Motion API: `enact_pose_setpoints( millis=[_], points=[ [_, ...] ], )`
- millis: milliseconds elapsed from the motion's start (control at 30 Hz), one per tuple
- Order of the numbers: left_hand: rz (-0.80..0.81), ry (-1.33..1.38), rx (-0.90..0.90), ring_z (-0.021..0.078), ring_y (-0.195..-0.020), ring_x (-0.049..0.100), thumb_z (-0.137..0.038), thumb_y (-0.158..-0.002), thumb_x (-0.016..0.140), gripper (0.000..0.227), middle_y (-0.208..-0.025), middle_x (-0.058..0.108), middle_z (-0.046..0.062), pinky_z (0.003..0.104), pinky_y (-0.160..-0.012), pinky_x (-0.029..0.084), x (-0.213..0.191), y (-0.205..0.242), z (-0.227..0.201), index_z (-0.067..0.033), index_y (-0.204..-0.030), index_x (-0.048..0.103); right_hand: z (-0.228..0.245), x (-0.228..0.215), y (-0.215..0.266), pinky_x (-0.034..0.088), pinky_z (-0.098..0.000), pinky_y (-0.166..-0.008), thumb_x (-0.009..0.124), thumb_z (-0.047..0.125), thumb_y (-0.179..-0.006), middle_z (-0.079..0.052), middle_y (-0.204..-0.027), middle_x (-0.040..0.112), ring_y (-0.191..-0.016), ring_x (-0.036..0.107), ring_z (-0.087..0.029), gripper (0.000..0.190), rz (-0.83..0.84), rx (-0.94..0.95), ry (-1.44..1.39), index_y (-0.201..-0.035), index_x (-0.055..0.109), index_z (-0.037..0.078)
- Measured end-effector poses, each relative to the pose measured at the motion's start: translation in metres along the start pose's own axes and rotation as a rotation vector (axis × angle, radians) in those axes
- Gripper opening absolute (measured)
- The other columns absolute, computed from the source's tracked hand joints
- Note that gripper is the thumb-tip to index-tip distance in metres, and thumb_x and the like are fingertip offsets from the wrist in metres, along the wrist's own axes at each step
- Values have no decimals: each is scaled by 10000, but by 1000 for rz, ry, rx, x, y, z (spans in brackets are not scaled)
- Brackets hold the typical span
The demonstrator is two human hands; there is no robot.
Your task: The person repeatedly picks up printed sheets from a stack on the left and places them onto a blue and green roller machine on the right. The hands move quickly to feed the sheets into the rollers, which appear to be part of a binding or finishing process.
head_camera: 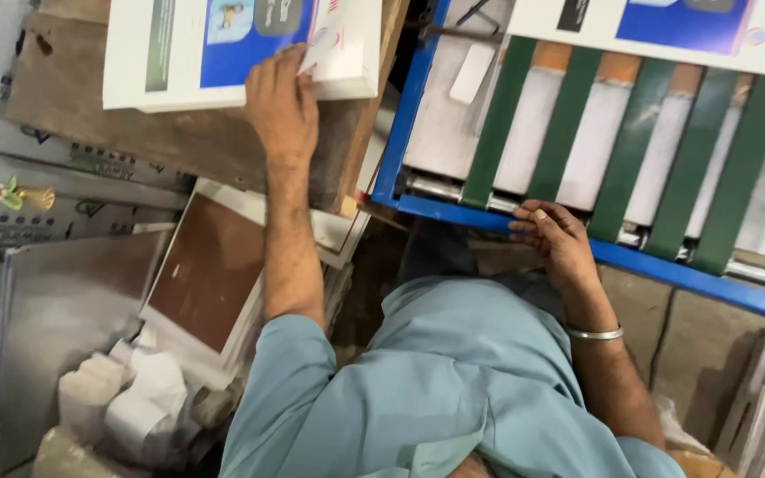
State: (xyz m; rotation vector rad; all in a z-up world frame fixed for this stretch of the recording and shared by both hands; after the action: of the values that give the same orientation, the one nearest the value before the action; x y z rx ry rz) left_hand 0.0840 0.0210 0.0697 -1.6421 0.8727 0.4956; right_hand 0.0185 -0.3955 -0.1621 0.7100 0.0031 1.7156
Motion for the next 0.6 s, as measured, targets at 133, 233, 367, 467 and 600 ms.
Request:
enact_pose_setpoints(
  millis=[133, 233, 367, 467, 600],
  points=[
    [-125, 4, 83, 306, -1143, 618, -114, -997, 678, 295, -1227, 674, 83, 470, -1030, 482, -20, -6, -36, -72, -1290, 671, 49, 26, -2, 592, -406, -947, 566, 204, -1071, -167, -1246, 678, -1101, 699, -266, 362, 83, -77, 76, -1347, 578, -31],
    [-69, -3, 251, 319, -1097, 586, -185, -914, 737, 363, -1158, 639, 127, 548, -1053, 425, -4, 20, -125, -34, -1234, 654, 71, 67, -4, 582, -411, -985, 585, 217, -1055, -154, -1320, 646, -1157, 685, -258, 406, 283, -155, 62, -1399, 540, 6],
    [264, -79, 360, 316, -1245, 580, -238, -870, 738, 521, -1290, 637, 170, 646, -1209, 320, 44, 55, -235, -5, -1322, 629, 85, 103, -14, 626, -445, -1046, 612, 200, -1075, -127, -1371, 618, -1273, 654, -243, 405, 455, -272, -151, -1424, 532, 11],
    [388, 171, 498, 338, -1324, 528, -376, -824, 730, 635, -1382, 597, 189, 667, -1171, 283, 42, 74, -273, -39, -1352, 620, 67, 53, -36, 634, -381, -761, 607, 139, -1004, -85, -1229, 652, -1049, 711, -231, 399, -5, -138, -244, -1382, 505, 61],
    [511, 120, 421, 365, -1381, 478, -468, -873, 760, 687, -1445, 552, 201, 646, -1188, 267, 37, 64, -222, -37, -1382, 598, 101, -30, -33, 612, -285, -750, 586, -27, -959, -39, -1148, 620, -953, 676, -146, 504, -238, -366, -232, -1449, 498, 53]
  ],
)
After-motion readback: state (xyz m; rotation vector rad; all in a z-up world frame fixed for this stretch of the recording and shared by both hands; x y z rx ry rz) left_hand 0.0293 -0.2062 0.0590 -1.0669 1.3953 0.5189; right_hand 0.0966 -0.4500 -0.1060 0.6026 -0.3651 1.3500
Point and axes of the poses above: each hand's wrist, its own y-axis away from the middle knuckle, its own x-axis out of the palm, z = x × y, the point moved 10 cm from there along -y, towards the middle knuckle
